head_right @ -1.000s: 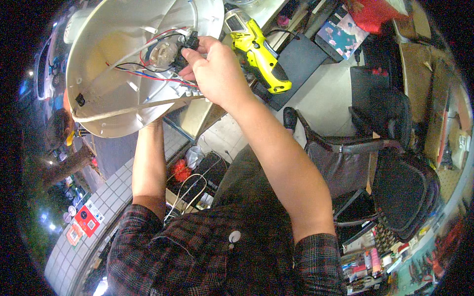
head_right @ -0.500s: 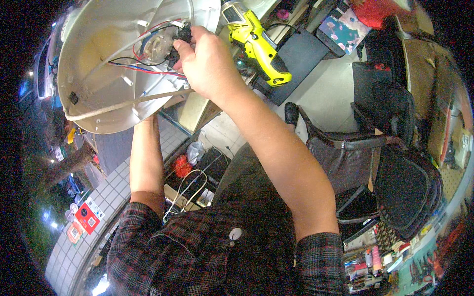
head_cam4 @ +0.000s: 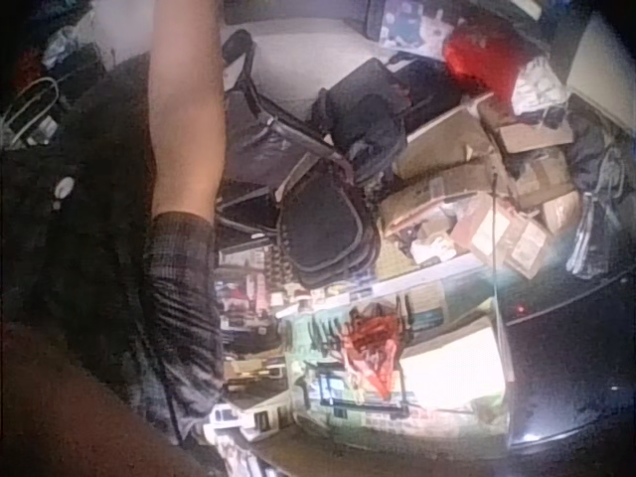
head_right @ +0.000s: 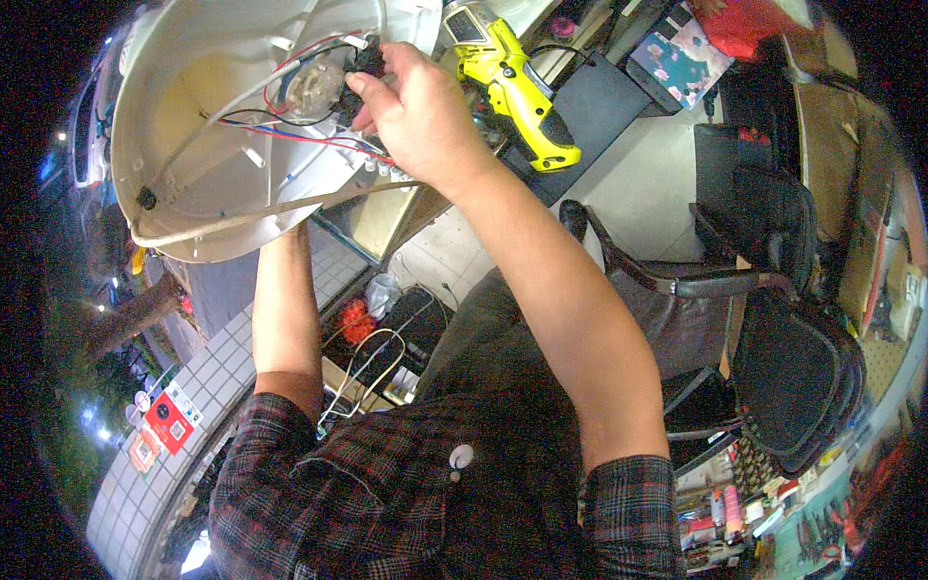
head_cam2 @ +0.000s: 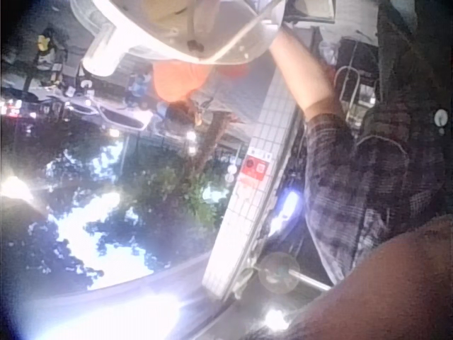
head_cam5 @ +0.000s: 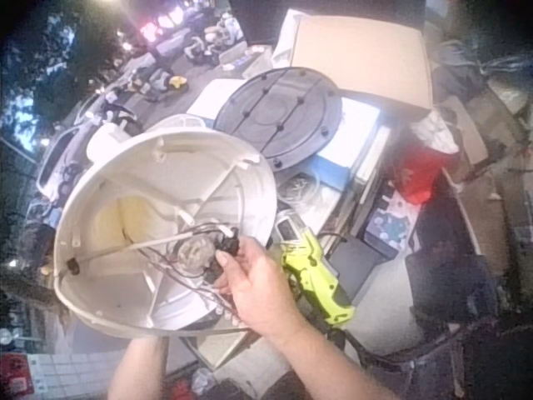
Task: The person repairs a ceiling fan by manipulating its internal wiring and components. They use pliers to strip wire insulation and connect wires to a small black electrical component, then reattach the component to the fan housing.
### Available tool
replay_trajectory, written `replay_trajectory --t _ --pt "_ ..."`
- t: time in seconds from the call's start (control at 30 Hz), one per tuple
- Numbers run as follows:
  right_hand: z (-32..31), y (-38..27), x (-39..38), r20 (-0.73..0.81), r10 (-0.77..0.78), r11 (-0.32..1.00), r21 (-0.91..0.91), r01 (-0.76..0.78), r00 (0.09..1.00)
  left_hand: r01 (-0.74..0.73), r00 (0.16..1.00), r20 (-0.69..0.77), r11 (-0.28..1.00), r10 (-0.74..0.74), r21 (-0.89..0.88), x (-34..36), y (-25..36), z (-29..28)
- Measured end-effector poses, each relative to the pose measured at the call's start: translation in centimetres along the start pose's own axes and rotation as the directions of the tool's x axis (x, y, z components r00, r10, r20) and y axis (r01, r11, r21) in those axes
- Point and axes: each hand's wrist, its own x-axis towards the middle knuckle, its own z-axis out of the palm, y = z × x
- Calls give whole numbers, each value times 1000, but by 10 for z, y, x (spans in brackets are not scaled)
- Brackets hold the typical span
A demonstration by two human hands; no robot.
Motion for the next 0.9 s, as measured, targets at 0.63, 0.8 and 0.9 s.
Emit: replay_trajectory --t 0.63,0.8,0.9 --pt "1 -19 6 106 342 927 123 -354 934 -268 963 -6 961 269 71 -5 -25 9" --pt "9 -29 -1 46 363 927 79 -366 931 -400 914 -13 906 406 137 -12 -38 16" --pt "1 -17 -1 69 346 936 39 -349 936 -461 883 -8 870 469 172 -15 -41 21"
